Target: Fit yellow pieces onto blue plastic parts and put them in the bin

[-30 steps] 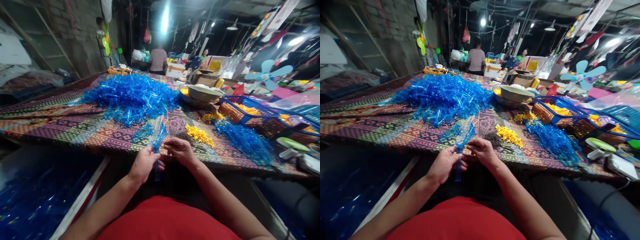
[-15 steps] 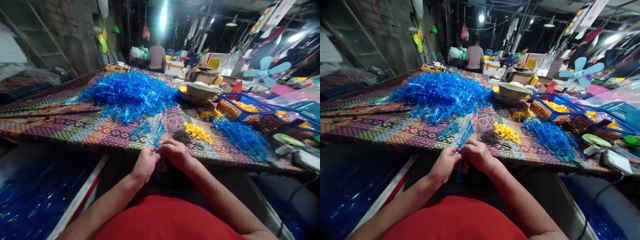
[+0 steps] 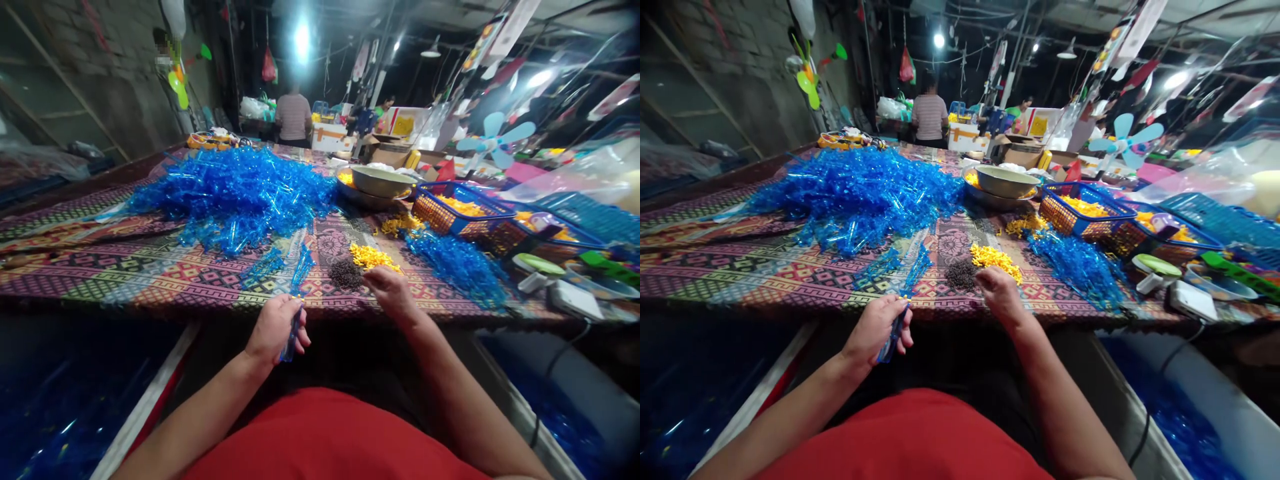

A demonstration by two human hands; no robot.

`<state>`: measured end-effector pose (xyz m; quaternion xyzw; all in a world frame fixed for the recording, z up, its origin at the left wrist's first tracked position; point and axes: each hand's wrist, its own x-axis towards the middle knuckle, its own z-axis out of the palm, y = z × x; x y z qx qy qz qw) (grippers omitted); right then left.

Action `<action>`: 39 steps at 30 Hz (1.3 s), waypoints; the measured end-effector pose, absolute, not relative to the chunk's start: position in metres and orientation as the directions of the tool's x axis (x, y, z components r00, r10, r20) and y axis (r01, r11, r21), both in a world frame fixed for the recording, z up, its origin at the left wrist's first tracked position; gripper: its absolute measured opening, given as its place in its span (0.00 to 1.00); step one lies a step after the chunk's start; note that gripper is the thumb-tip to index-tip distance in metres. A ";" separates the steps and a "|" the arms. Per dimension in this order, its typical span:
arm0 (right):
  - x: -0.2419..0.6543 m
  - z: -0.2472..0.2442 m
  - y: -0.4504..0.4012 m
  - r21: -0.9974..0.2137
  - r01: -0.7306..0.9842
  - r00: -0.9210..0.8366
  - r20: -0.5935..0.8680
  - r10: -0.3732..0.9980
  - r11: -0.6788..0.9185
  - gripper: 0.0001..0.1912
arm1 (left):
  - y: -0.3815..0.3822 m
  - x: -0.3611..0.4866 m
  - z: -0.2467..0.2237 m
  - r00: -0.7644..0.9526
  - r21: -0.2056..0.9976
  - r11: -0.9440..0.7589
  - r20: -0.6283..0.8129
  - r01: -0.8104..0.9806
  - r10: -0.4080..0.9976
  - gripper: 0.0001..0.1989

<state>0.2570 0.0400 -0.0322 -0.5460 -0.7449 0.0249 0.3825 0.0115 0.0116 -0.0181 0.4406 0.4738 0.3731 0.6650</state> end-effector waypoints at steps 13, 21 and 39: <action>0.250 -0.040 0.040 -0.004 0.949 -0.304 0.258 0.917 0.316 0.09 | 0.001 0.022 -0.023 0.385 0.926 0.364 -0.300 -0.102 0.873 0.11; 0.256 -0.038 0.041 0.087 0.914 -0.405 0.257 0.877 0.397 0.08 | -0.001 0.025 -0.027 0.359 0.923 0.373 -0.316 -0.100 0.878 0.11; 0.229 -0.032 0.045 -0.092 0.812 -0.538 0.263 0.801 0.576 0.09 | 0.001 0.021 -0.030 0.345 0.926 0.353 -0.289 -0.137 0.893 0.12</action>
